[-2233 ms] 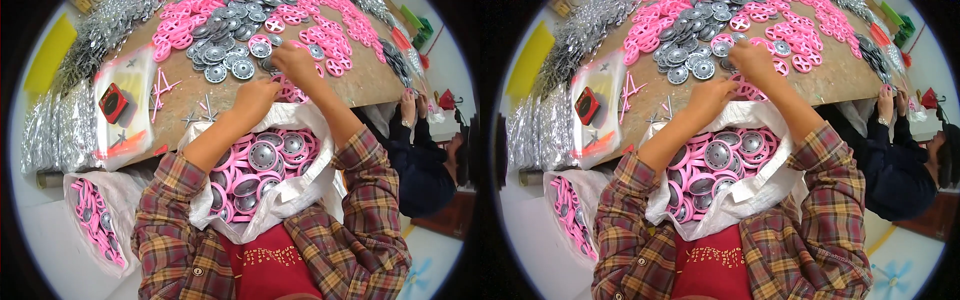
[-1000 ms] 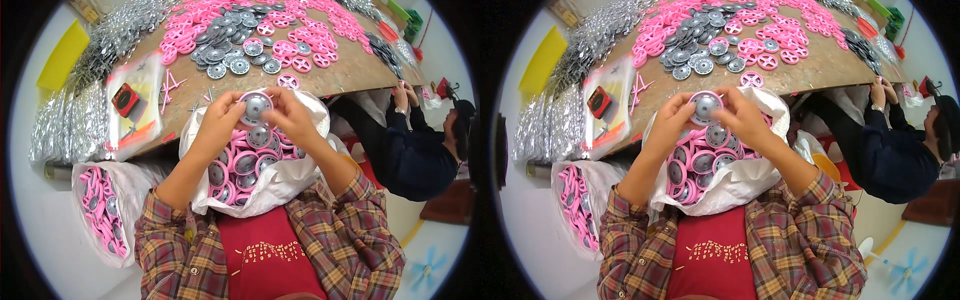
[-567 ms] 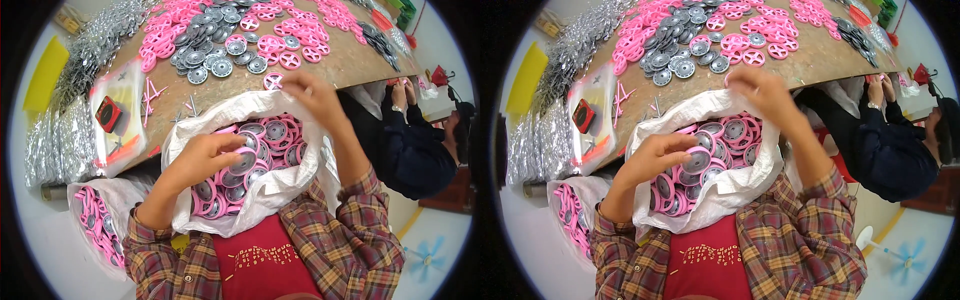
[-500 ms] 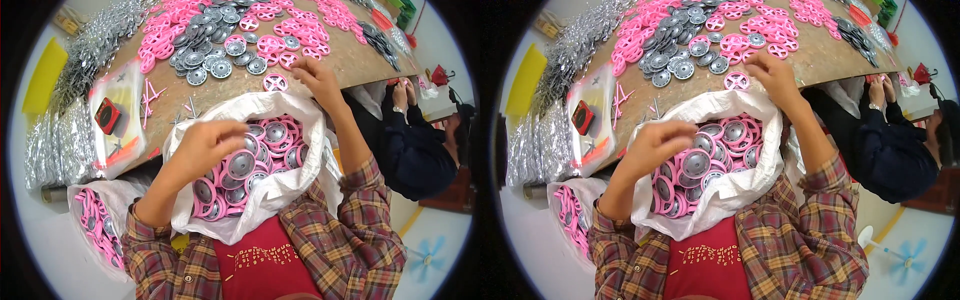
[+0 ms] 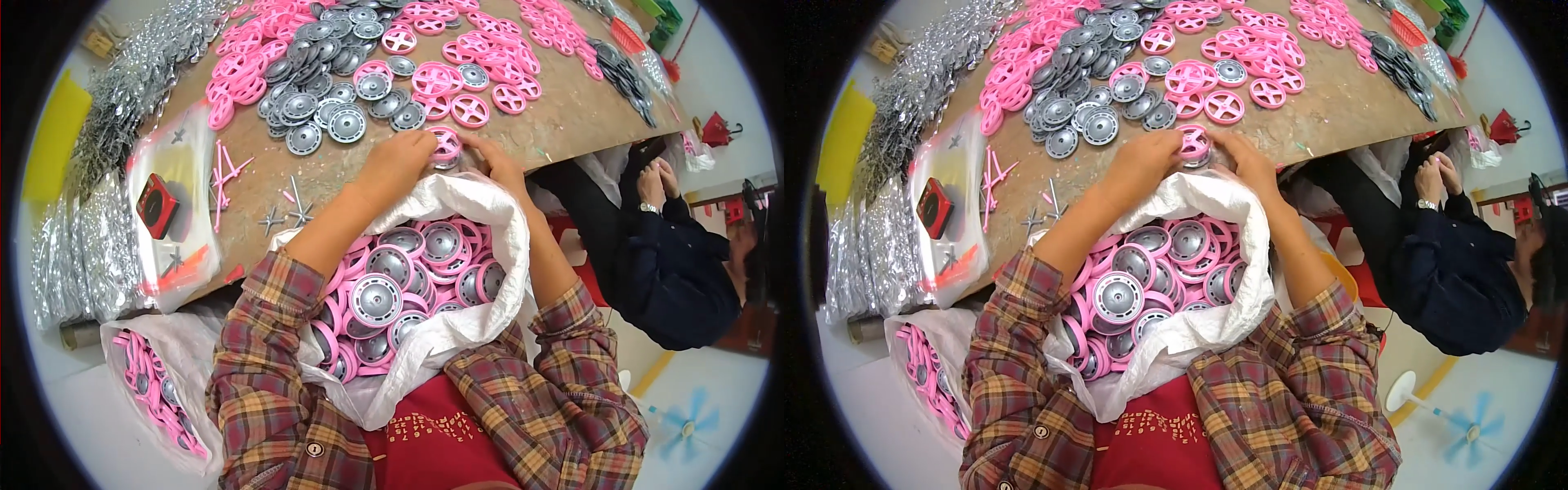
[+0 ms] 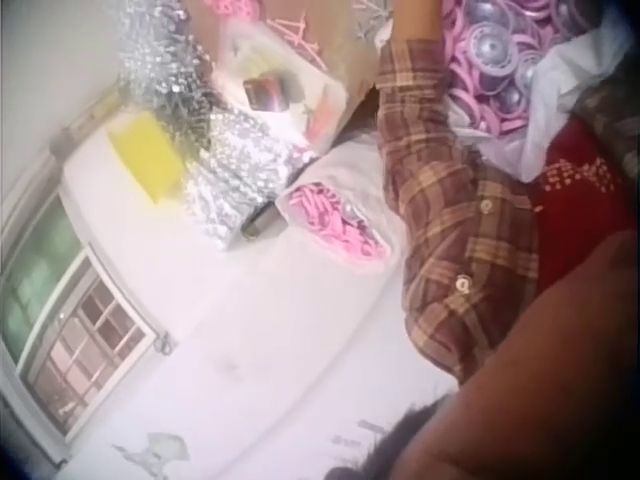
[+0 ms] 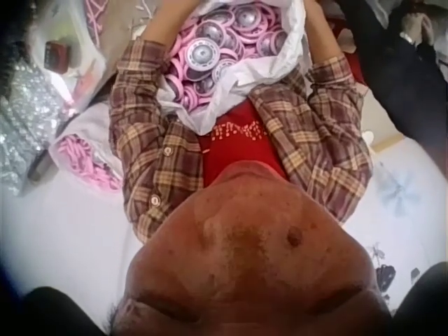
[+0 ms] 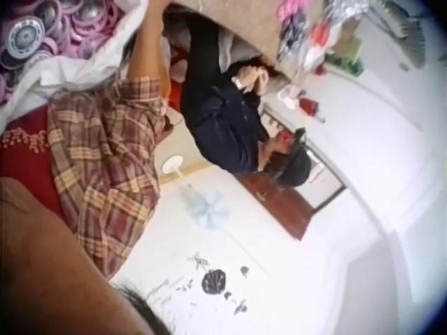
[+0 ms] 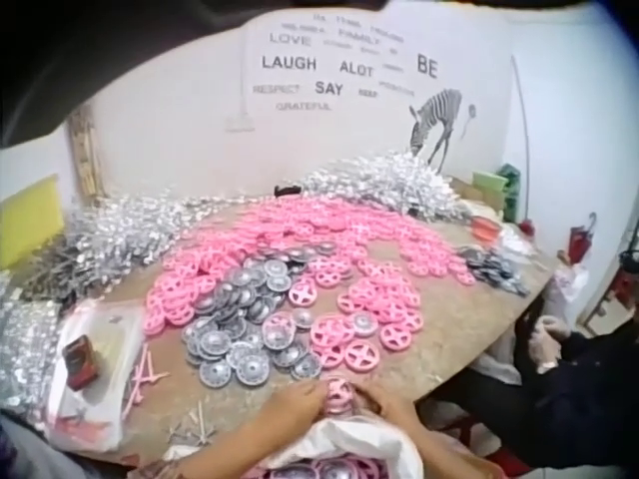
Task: Manually assemble plastic toy gear components by placing silver gears onto pink bases and sorting them into a bag.
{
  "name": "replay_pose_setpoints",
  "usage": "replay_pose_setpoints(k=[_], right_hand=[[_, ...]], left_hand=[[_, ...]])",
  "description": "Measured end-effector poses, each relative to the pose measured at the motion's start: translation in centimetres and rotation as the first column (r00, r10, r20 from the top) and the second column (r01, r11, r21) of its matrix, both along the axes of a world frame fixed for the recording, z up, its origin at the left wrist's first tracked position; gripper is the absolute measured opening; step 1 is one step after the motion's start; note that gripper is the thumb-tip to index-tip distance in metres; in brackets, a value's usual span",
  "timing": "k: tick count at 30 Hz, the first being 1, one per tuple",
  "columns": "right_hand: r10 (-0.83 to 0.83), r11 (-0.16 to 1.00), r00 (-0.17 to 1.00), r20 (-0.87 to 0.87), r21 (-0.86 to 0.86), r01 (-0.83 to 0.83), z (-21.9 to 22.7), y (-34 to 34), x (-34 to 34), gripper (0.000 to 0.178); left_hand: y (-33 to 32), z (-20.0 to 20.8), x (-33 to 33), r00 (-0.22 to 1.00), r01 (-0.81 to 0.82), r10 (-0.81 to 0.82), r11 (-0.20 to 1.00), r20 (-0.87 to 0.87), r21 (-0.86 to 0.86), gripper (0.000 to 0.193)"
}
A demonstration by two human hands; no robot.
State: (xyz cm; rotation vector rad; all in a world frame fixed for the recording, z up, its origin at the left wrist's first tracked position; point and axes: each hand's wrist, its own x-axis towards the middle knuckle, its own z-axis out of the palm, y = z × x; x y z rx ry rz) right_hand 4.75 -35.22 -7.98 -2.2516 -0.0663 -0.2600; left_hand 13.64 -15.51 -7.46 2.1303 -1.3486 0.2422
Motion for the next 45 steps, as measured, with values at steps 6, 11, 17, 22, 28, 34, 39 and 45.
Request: replay_pose_setpoints(k=[6, 11, 17, 22, 28, 34, 39, 45], right_hand=[[0.020, 0.951, 0.999, -0.026, 0.309, -0.011, 3.7, 2.7, 1.9, 0.058], [0.004, 1.000, 1.000, -0.024, -0.009, -0.004, 3.3, 2.5, 2.2, 0.046], [0.398, 0.794, 0.874, 0.277, -0.581, -0.177, 0.8, 1.9, 1.8, 0.033], [0.443, 0.661, 0.894, 0.067, -0.698, -0.275, 1.2, 1.0, 1.7, 0.028], [0.339, 0.722, 0.925, 0.169, -0.677, -0.141, 0.7, 0.5, 0.7, 0.043], [0.096, 0.767, 0.968, 0.232, -0.637, 0.077, -1.1, -2.5, 1.4, 0.035], [-0.091, 0.645, 0.946, 0.312, -0.705, 0.295, -1.2, -5.9, -0.5, 0.030], [-0.257, 0.601, 0.898, 0.357, -0.669, 0.438, -1.5, -12.7, 2.2, 0.029]], left_hand=[[0.8, 1.4, -0.4, 0.520, -0.281, -0.060, 0.930, -0.852, -0.237, 0.014], [5.6, 6.1, -2.1, 0.376, -0.400, -0.170, 0.857, -0.911, -0.326, 0.025], [11.2, 7.7, -5.2, 0.155, -0.619, -0.422, 0.663, -0.893, -0.421, 0.024], [13.6, 8.2, -8.0, 0.099, -0.633, -0.499, 0.636, -0.861, -0.441, 0.029], [15.6, 7.5, -10.1, 0.071, -0.678, -0.552, 0.584, -0.831, -0.447, 0.030], [18.3, 6.7, -13.3, 0.057, -0.740, -0.621, 0.500, -0.782, -0.451, 0.031], [18.5, 6.6, -15.3, 0.070, -0.743, -0.703, 0.437, -0.708, -0.507, 0.035], [17.6, 6.8, -15.8, 0.089, -0.762, -0.735, 0.385, -0.673, -0.521, 0.033]])
